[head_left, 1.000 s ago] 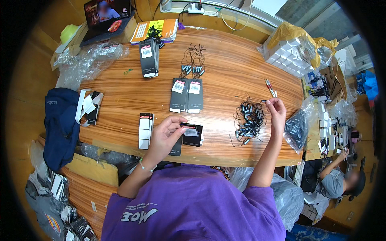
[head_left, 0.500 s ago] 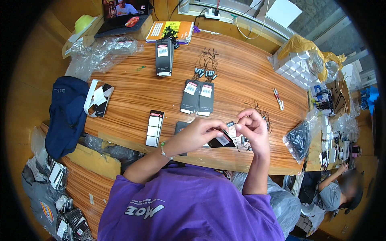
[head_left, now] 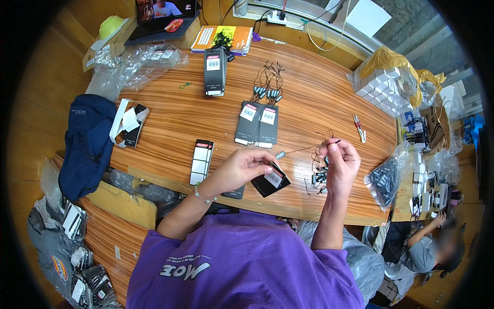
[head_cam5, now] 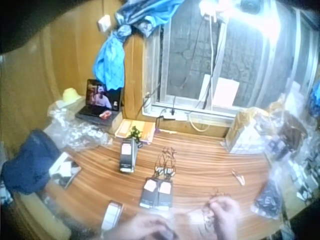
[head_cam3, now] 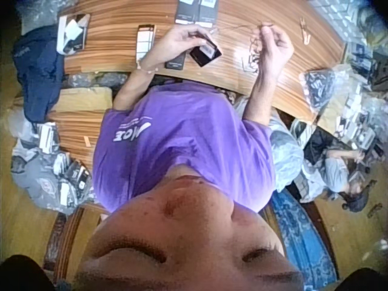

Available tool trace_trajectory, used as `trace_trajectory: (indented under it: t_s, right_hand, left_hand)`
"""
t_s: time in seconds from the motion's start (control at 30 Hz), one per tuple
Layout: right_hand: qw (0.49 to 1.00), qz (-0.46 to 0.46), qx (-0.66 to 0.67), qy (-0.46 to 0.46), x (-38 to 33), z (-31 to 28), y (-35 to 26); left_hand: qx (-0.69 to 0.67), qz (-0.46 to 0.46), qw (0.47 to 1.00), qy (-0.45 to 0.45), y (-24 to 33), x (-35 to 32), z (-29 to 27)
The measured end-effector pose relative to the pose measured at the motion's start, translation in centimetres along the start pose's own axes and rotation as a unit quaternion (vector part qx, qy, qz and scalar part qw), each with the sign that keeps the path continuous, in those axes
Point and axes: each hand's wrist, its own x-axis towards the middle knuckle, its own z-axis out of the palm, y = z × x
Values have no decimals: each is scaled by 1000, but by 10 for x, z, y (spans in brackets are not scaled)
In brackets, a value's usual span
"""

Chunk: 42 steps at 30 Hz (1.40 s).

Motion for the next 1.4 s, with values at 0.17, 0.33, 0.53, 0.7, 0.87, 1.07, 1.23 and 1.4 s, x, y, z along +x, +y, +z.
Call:
trace_trajectory:
  t_s: [0.17, 0.33, 0.53, 0.7, 0.87, 1.07, 1.23, 1.4]
  right_hand:
    - [990, -89, -95, -44, 2, 20, -10]
    - [964, 19, -248, -92, -13, 46, -7]
    - [888, -123, -429, -115, -12, 66, 3]
    - [885, -159, -426, -97, -11, 72, 5]
    - [889, -169, -415, -94, -11, 73, 6]
    - [888, -181, -411, -96, -10, 74, 8]
    - [884, -197, -415, -89, -9, 75, 11]
    - [897, -204, -384, -77, -9, 78, 14]
  left_hand:
    - [85, 126, 970, 188, 5, 8, 1]
    - [109, 130, 958, 230, 13, 8, 7]
    - [154, 163, 943, 245, 14, 9, 13]
    - [178, 182, 935, 246, 18, 8, 14]
    - [180, 184, 935, 245, 16, 8, 12]
    - [164, 183, 938, 244, 16, 9, 13]
    - [131, 184, 942, 249, 17, 10, 16]
    - [135, 186, 942, 244, 17, 9, 15]
